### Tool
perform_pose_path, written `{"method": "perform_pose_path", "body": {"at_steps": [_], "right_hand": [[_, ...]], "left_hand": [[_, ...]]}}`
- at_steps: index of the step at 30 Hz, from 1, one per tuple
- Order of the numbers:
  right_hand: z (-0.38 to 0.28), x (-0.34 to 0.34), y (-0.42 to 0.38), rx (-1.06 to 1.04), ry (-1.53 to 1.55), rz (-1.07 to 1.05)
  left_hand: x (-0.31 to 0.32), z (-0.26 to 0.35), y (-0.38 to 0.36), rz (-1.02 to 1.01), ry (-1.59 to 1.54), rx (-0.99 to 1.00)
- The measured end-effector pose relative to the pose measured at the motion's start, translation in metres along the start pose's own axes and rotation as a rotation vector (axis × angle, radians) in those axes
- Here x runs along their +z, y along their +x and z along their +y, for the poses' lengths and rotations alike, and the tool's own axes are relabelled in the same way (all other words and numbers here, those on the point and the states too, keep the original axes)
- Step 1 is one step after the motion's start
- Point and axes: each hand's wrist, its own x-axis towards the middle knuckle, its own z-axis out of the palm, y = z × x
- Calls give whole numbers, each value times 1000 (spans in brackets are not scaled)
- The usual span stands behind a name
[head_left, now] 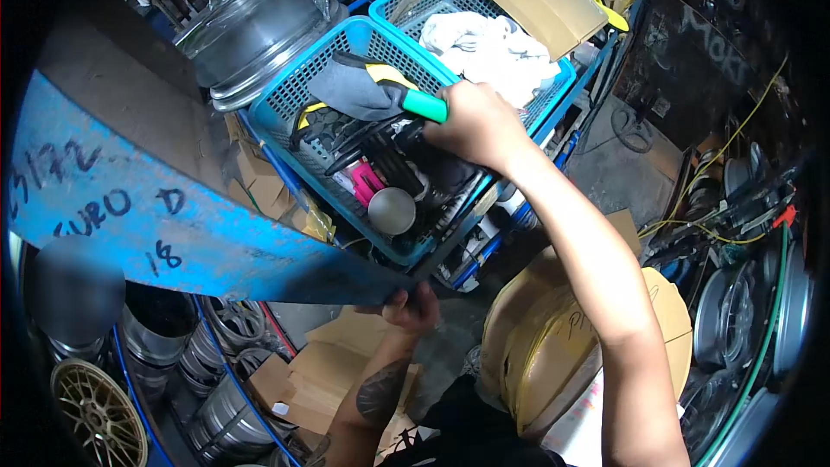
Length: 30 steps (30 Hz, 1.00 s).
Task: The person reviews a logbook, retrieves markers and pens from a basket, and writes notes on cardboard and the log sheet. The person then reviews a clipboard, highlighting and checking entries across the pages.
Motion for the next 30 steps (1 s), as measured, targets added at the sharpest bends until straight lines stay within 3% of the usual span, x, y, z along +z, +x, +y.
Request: {"method": "perform_pose_path", "body": {"at_steps": [4,5,9,14,17,22,25,30], "right_hand": [[-21,9,26,66,364,-83],[-28,14,27,-55,432,29],[-48,0,51,5,756,-354],[-5,-47,53,39,254,-360],[11,-50,44,61,294,-484],[-19,-33,25,-145,-422,-397],[-34,-24,20,-140,-419,-356],[-13,-21,31,-18,-168,-484]], "left_hand": [[-6,2,-3,-62,-7,-33],[-6,2,-2,-82,-10,-38],[-10,4,2,-104,21,-34],[0,-2,-5,-20,-45,-10],[-3,-5,-8,-37,-65,-9],[-6,-4,-5,-52,-11,-4],[-6,0,1,-105,-81,-17],[-10,-17,-28,-142,-85,2]]}}
